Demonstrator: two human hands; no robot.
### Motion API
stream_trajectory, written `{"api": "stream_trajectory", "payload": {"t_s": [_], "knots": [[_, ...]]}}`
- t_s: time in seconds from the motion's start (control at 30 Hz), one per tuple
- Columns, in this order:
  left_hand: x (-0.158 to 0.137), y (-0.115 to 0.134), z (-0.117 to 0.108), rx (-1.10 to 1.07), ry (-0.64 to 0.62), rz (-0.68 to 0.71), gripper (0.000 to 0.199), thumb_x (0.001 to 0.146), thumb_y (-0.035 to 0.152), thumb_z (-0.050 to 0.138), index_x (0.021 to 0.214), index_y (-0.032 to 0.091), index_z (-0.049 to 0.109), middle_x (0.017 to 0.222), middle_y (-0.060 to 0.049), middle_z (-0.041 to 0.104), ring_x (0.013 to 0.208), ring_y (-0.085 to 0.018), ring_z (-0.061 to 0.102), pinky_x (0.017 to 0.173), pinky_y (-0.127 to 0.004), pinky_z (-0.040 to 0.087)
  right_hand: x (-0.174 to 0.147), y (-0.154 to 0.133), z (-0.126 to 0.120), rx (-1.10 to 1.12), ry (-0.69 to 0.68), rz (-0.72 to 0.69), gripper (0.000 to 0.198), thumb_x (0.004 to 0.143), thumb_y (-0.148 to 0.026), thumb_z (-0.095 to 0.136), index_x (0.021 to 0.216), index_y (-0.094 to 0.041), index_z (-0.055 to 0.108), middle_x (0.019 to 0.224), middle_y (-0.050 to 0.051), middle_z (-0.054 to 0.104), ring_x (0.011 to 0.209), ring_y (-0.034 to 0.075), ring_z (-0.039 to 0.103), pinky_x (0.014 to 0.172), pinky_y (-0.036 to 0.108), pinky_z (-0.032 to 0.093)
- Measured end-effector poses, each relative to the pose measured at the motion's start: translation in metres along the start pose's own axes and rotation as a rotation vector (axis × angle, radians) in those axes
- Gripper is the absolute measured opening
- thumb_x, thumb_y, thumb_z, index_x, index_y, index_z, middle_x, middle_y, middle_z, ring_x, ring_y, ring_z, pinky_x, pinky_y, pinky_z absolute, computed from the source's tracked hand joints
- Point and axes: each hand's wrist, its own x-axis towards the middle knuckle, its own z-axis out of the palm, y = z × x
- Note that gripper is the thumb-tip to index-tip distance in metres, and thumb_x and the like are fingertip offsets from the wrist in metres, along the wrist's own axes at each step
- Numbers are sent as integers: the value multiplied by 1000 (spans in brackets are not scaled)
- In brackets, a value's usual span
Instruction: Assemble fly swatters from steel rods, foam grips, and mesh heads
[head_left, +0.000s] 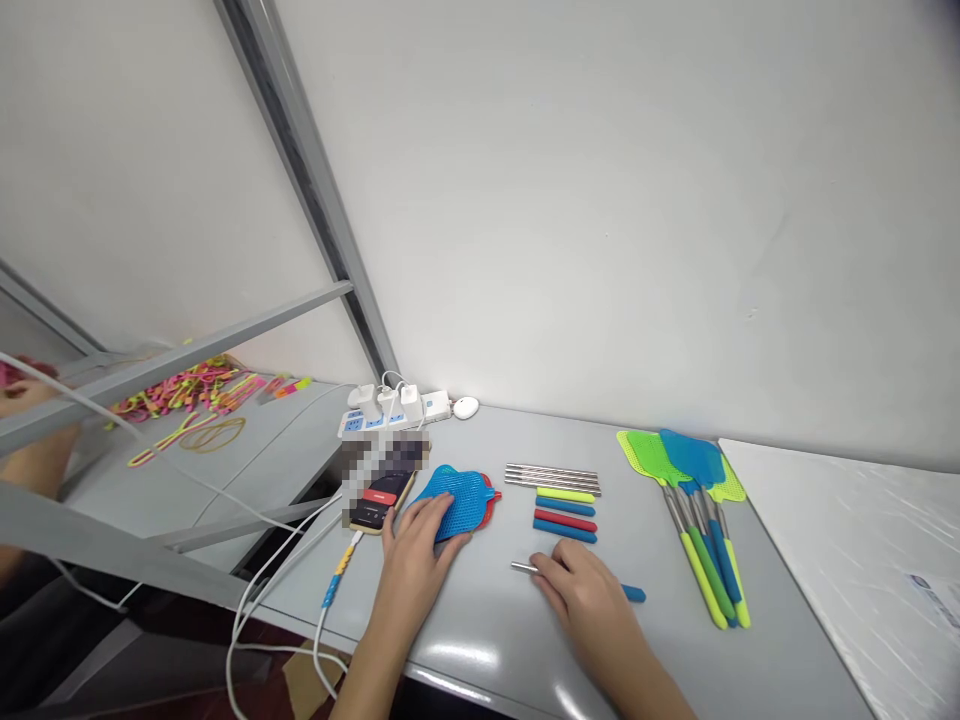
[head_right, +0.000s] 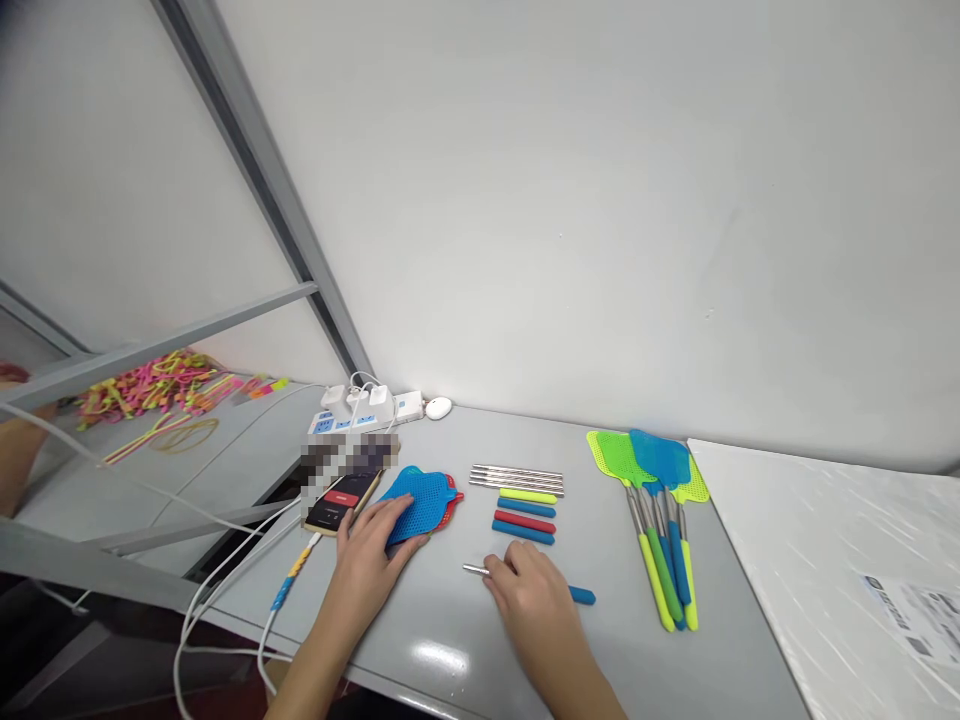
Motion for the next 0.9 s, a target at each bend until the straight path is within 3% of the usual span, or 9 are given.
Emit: {"api": "stream_trajectory", "payload": {"t_s": [0.2,0.37,0.43,0.5,0.57,0.63,0.7,0.8,0.9], "knots": [[-1,2,-4,9,47,74,21,89,36,61,107,26,67,118,-7,70,110,-28,62,110,-56,22,1,0,3,-11,-38,12,30,100,-30,38,94,-23,66,76,3,54,67,16,56,56,26,45],[-1,3,-8,-25,192,131,14,92,27,57,102,26,67,108,-4,74,99,-24,66,108,-51,29,0,-1,3,-19,-50,32,28,100,-29,38,97,-23,65,77,3,55,68,16,57,58,26,47],[3,2,-11,-75,323,127,15,92,22,56,102,24,66,105,-5,74,97,-23,67,104,-49,37,0,-1,4,-18,-53,36,27,99,-28,39,97,-23,65,77,3,55,69,17,57,59,27,48],[9,2,-14,-134,534,88,15,91,17,55,102,22,65,101,-7,73,95,-22,67,100,-47,43,-1,-1,6,-15,-54,36,27,99,-27,39,96,-22,65,77,4,55,68,18,57,58,29,48],[16,6,-17,-173,751,39,15,90,13,55,100,20,64,98,-8,73,94,-22,66,99,-50,45,0,-2,6,-14,-54,34,26,99,-26,40,96,-22,65,77,4,56,68,18,58,58,30,48],[20,15,-18,-197,870,35,16,88,10,56,98,21,64,98,-8,72,95,-22,65,100,-53,45,1,-3,4,-9,-43,36,24,98,-26,41,96,-22,65,78,4,56,68,18,58,58,30,49],[19,28,-16,-232,837,110,22,87,8,56,100,23,64,98,-6,72,96,-22,65,100,-55,45,2,-4,-1,29,-4,61,22,98,-25,42,102,-22,63,80,4,57,70,18,59,61,30,50],[6,52,-7,-293,633,277,34,86,4,52,107,28,65,100,-4,72,98,-22,63,99,-54,47,-2,-4,-9,181,149,149,19,98,-23,42,112,-22,56,84,4,59,72,16,61,63,27,51],[-12,74,1,-331,486,354,46,86,2,45,115,32,64,108,-6,69,102,-23,60,98,-53,48,-10,0,-15,328,314,167,23,97,-28,41,117,-21,49,84,3,61,67,15,61,58,25,51]]}}
